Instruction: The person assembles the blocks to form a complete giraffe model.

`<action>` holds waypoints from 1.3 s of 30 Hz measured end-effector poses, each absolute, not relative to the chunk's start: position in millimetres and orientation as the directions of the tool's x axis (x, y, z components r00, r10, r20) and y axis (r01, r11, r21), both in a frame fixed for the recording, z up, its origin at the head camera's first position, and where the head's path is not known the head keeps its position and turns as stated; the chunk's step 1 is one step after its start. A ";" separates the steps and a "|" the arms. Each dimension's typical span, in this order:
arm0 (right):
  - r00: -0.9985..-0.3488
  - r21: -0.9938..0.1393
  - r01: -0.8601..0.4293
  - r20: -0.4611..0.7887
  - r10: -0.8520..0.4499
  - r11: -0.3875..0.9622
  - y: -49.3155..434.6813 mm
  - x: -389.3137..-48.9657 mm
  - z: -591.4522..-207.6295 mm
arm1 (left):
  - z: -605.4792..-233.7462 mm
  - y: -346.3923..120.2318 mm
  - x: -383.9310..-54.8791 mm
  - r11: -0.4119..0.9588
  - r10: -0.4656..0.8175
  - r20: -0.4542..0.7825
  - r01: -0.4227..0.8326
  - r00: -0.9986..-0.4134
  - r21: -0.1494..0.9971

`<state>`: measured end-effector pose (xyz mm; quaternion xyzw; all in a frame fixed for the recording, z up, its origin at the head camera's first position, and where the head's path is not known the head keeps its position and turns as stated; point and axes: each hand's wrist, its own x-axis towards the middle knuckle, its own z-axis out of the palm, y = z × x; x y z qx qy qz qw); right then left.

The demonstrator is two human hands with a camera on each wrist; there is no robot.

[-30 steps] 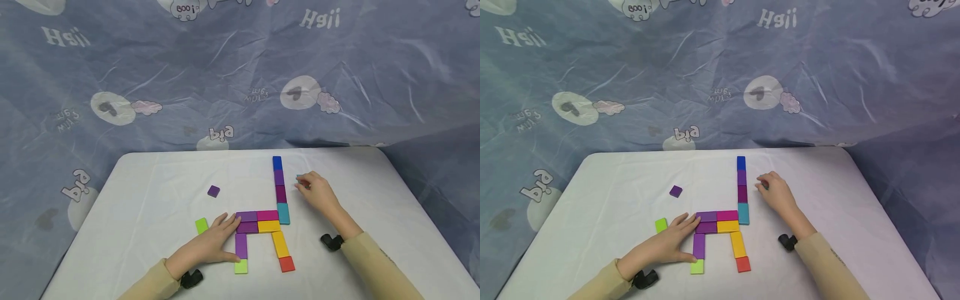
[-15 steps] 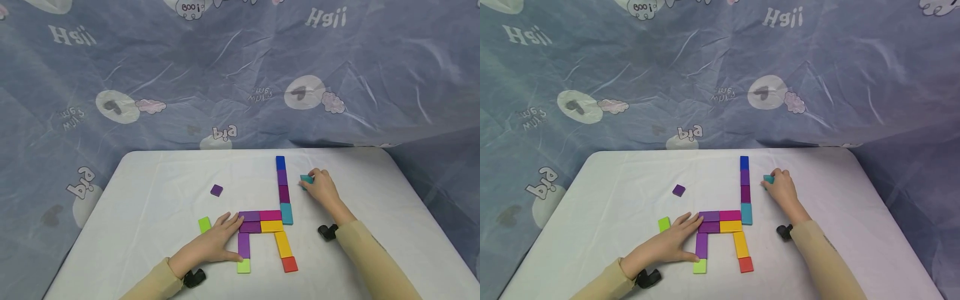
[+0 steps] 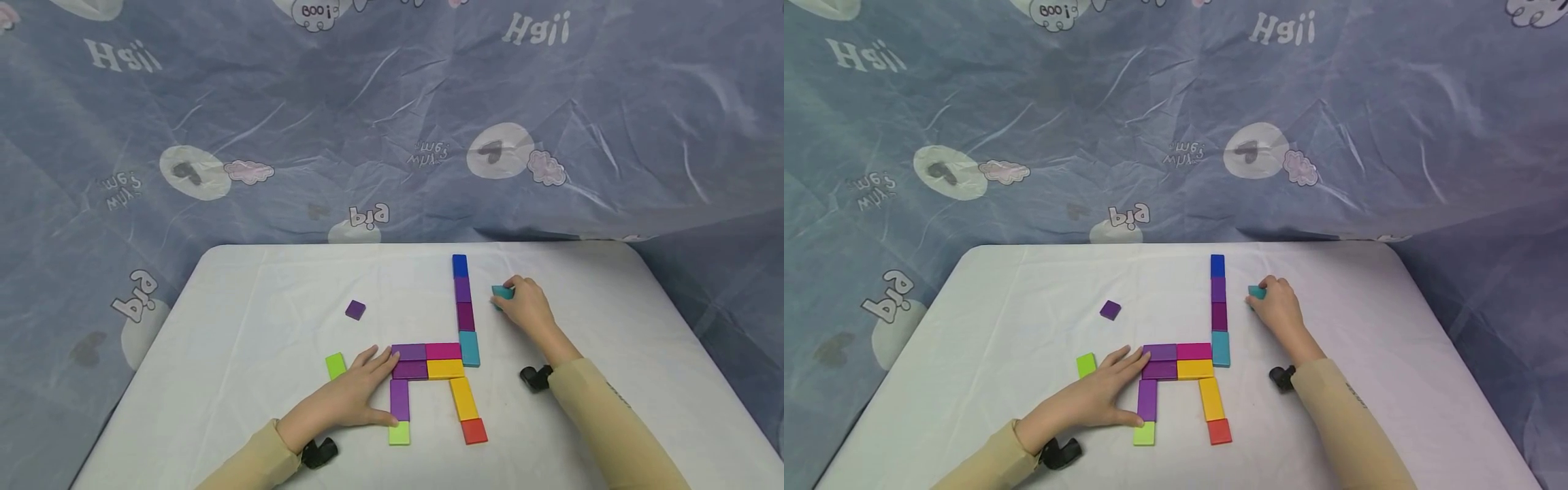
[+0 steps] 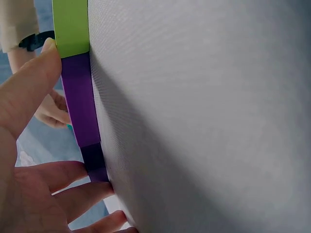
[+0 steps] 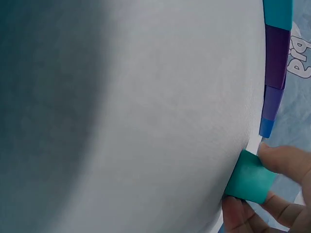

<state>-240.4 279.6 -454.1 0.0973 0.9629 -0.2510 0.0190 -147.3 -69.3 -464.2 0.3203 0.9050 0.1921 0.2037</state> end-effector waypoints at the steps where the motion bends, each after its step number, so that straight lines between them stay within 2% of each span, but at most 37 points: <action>1: -0.981 -0.491 0.195 -0.085 0.176 0.849 280.4 -240.5 -455.1 | -464.3 -69.4 -147.2 0.722 0.657 -0.247 0.500 -0.712 0.479; 12: -0.971 -0.623 0.236 -0.179 0.158 0.746 285.0 -239.9 -455.4 | -464.1 -70.0 -148.0 0.722 0.658 -0.252 0.498 -0.710 0.480; 39: -0.982 -0.589 0.190 -0.126 0.143 0.785 288.1 -241.4 -454.1 | -464.4 -71.8 -147.9 0.721 0.656 -0.244 0.498 -0.714 0.481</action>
